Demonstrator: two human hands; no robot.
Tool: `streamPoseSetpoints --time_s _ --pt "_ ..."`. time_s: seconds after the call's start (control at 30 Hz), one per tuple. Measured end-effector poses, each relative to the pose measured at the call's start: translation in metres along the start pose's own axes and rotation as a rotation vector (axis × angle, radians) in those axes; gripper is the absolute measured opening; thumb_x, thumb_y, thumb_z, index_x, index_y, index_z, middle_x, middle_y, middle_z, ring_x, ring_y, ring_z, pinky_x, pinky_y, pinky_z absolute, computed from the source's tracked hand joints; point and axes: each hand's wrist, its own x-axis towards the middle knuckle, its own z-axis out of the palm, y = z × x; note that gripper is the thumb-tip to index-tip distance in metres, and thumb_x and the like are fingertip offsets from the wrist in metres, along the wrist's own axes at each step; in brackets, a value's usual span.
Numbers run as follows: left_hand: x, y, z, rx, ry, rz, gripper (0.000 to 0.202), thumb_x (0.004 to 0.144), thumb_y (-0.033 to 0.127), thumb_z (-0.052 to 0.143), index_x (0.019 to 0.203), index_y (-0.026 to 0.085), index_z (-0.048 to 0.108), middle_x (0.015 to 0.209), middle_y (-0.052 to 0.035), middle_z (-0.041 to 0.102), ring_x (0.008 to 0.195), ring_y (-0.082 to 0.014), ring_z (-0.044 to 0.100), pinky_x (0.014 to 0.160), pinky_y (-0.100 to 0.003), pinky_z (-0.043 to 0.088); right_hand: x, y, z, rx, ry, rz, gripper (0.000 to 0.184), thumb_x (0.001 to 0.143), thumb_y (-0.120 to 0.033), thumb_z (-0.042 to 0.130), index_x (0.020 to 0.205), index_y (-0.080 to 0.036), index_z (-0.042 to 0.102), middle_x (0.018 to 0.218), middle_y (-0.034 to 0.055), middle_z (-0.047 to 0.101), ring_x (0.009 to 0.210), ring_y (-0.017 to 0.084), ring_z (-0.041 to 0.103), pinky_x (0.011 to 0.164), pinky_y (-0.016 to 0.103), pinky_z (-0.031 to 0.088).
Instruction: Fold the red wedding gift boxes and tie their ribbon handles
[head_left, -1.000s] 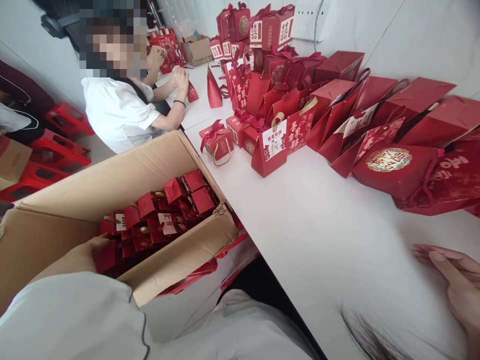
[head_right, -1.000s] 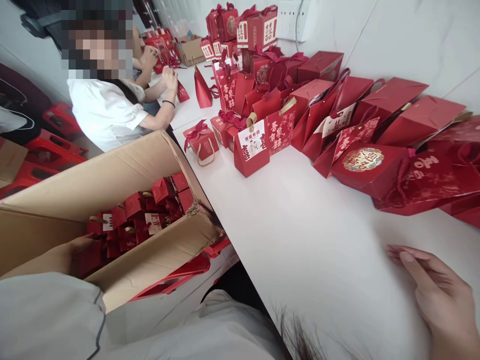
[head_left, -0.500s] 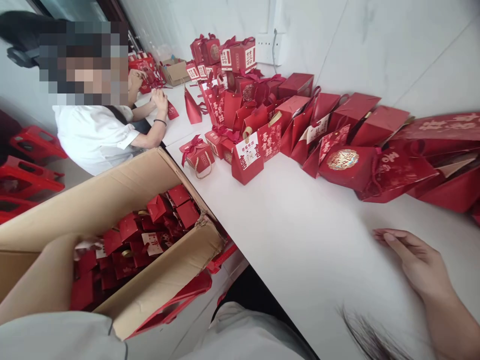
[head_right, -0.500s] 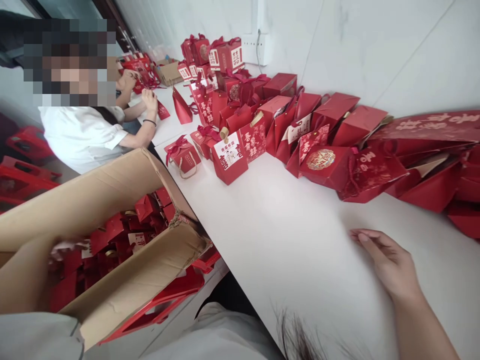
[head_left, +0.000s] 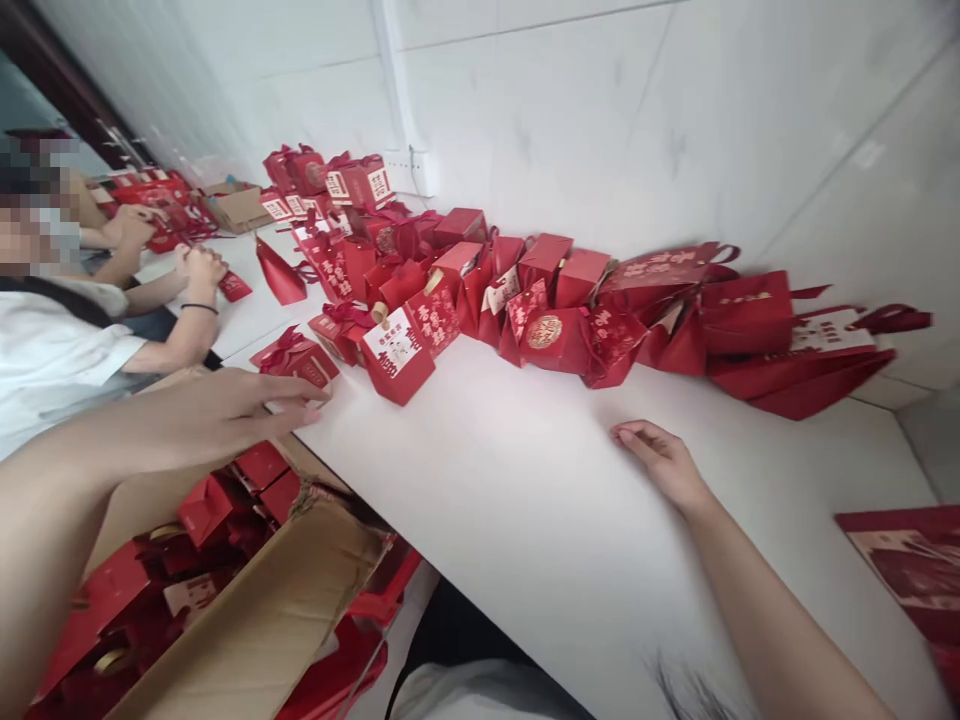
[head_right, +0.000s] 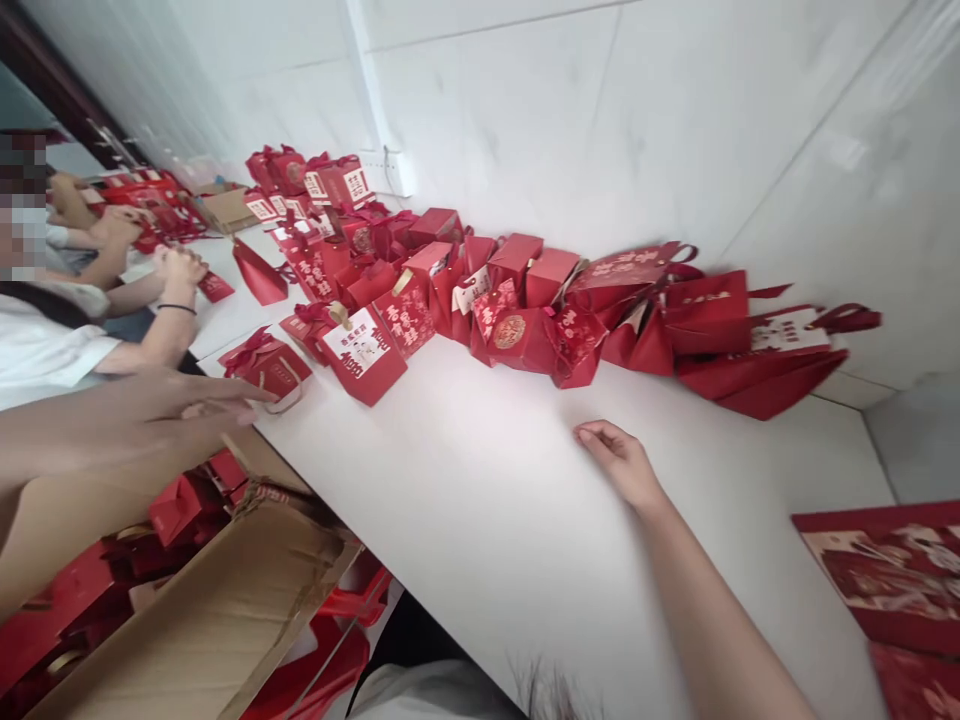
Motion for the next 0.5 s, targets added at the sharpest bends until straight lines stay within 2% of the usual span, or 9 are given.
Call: streamPoseSetpoints --time_s 0.03,0.1,0.2,0.27,0.33,0.4,0.47,0.5 --pt "0.007 0.021 -0.003 -0.044 -0.110 0.106 0.077 0.076 0.084 0.035 0.124 0.030 0.062 0.117 0.0052 0.066 0.104 -0.0154 0.061 0.093 -0.024 0.043 0.002 0.000 0.001 0.007 -0.009 -0.019 0.034 0.081 -0.053 0.065 0.091 -0.021 0.067 0.095 0.0059 0.068 0.091 0.021 0.061 0.093 0.036 0.046" --pt "0.024 0.064 -0.008 -0.038 -0.234 0.243 0.059 0.086 0.070 0.038 0.129 0.034 0.057 0.121 0.0045 0.065 0.105 -0.0158 0.060 0.091 -0.024 0.042 0.004 0.001 0.003 0.013 -0.018 -0.057 0.034 0.083 -0.054 0.063 0.090 -0.020 0.067 0.093 0.0058 0.068 0.091 0.021 0.061 0.091 0.035 0.046" --pt "0.056 0.128 -0.009 0.016 -0.325 0.401 0.050 0.086 0.062 0.047 0.123 0.032 0.062 0.112 -0.0008 0.069 0.097 -0.0196 0.063 0.081 -0.025 0.044 0.008 0.001 0.007 0.013 -0.012 -0.088 0.035 0.083 -0.054 0.061 0.090 -0.020 0.066 0.090 0.0061 0.068 0.088 0.021 0.062 0.089 0.035 0.047" --pt "0.085 0.168 -0.001 -0.029 -0.395 0.533 0.050 0.082 0.059 0.054 0.121 0.029 0.064 0.109 -0.0032 0.070 0.093 -0.0199 0.065 0.076 -0.024 0.045 0.012 0.000 0.007 -0.004 0.019 -0.097 0.034 0.083 -0.053 0.060 0.091 -0.020 0.065 0.090 0.0065 0.068 0.087 0.021 0.063 0.086 0.035 0.048" --pt "0.120 0.206 0.019 -0.076 -0.387 0.620 0.044 0.076 0.055 0.063 0.111 0.028 0.069 0.105 -0.0023 0.072 0.088 -0.0198 0.066 0.072 -0.024 0.046 0.017 -0.001 -0.003 -0.068 0.071 -0.141 0.033 0.083 -0.051 0.059 0.095 -0.020 0.064 0.093 0.0068 0.068 0.086 0.021 0.063 0.084 0.035 0.049" --pt "0.153 0.240 0.051 -0.155 -0.379 0.685 0.038 0.078 0.053 0.062 0.107 0.030 0.070 0.103 -0.0002 0.072 0.086 -0.0188 0.067 0.069 -0.023 0.046 0.025 -0.001 -0.025 -0.154 0.181 -0.216 0.033 0.083 -0.047 0.058 0.099 -0.019 0.065 0.103 0.0080 0.067 0.091 0.020 0.062 0.083 0.035 0.049" --pt "0.178 0.269 0.091 -0.297 -0.258 0.682 0.030 0.076 0.048 0.066 0.096 0.027 0.073 0.095 -0.0004 0.072 0.080 -0.0185 0.067 0.065 -0.023 0.047 0.033 0.001 -0.059 -0.177 0.440 -0.226 0.035 0.082 -0.046 0.056 0.101 -0.017 0.063 0.106 0.0096 0.066 0.092 0.020 0.061 0.080 0.034 0.050" --pt "0.186 0.280 0.112 -0.389 -0.149 0.671 0.024 0.075 0.043 0.068 0.088 0.023 0.073 0.089 -0.0015 0.072 0.078 -0.0188 0.067 0.067 -0.024 0.048 0.037 0.002 -0.080 -0.177 0.586 -0.214 0.038 0.081 -0.046 0.055 0.103 -0.016 0.061 0.107 0.0102 0.065 0.091 0.020 0.061 0.078 0.033 0.050"
